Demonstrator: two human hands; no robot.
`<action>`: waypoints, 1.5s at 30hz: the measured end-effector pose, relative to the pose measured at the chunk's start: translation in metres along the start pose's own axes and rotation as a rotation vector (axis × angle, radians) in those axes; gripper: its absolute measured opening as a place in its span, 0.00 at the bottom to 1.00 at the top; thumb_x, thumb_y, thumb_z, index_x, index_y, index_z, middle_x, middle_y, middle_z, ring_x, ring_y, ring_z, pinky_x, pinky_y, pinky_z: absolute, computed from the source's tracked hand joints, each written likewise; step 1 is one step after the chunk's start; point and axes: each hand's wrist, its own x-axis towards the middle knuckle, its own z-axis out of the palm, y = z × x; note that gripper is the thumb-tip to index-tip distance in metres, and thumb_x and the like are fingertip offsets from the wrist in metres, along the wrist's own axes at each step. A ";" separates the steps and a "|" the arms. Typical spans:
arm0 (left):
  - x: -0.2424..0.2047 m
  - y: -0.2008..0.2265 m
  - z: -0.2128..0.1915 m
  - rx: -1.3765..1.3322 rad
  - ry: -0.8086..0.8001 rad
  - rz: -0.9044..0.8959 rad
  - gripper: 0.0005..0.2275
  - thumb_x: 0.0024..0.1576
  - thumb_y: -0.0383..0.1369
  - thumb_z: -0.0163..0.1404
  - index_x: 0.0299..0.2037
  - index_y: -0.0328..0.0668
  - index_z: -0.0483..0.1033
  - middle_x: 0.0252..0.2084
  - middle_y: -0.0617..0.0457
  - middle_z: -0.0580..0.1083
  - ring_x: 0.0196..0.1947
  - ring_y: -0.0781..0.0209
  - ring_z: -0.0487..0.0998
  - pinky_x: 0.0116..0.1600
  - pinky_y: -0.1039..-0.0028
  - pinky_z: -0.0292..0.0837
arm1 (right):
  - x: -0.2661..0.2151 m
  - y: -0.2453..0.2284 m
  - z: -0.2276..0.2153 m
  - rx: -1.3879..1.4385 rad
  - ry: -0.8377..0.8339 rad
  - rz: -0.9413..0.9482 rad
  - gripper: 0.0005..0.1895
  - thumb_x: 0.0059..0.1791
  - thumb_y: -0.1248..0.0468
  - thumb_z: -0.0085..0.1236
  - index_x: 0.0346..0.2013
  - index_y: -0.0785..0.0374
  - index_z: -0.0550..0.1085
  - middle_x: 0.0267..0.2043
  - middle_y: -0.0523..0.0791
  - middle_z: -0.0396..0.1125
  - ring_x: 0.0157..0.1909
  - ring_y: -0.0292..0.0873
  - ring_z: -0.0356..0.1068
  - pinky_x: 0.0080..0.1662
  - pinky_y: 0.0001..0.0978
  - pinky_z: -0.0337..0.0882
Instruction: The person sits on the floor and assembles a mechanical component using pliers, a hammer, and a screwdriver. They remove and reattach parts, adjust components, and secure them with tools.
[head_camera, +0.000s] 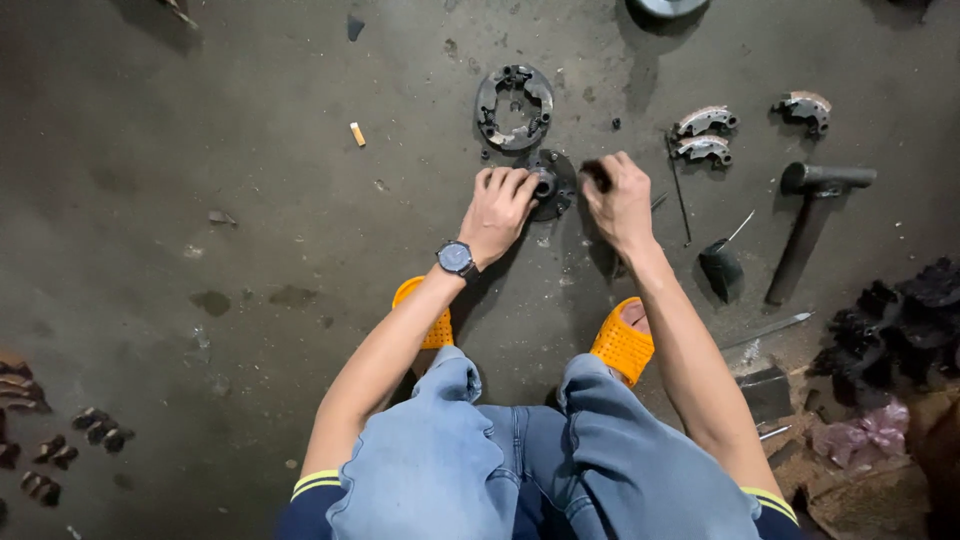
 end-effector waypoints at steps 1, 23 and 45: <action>-0.001 -0.001 -0.001 -0.016 0.004 -0.021 0.13 0.54 0.33 0.47 0.47 0.36 0.66 0.39 0.48 0.65 0.41 0.54 0.67 0.49 0.63 0.59 | -0.002 -0.002 0.003 0.052 -0.029 -0.016 0.08 0.41 0.68 0.59 0.29 0.66 0.67 0.24 0.48 0.58 0.28 0.57 0.65 0.27 0.43 0.65; 0.006 0.000 0.009 -0.065 -0.025 -0.043 0.09 0.56 0.35 0.44 0.43 0.41 0.67 0.35 0.53 0.64 0.39 0.58 0.66 0.49 0.65 0.58 | 0.003 -0.021 -0.002 0.181 -0.095 -0.067 0.08 0.43 0.69 0.54 0.35 0.64 0.68 0.29 0.50 0.57 0.30 0.60 0.63 0.29 0.44 0.64; 0.019 0.009 -0.001 -0.023 -0.045 0.131 0.08 0.52 0.27 0.44 0.41 0.39 0.69 0.38 0.48 0.65 0.40 0.56 0.66 0.48 0.63 0.57 | 0.037 0.046 -0.010 -0.075 0.104 0.026 0.14 0.41 0.68 0.61 0.39 0.65 0.69 0.31 0.50 0.60 0.32 0.55 0.66 0.33 0.43 0.67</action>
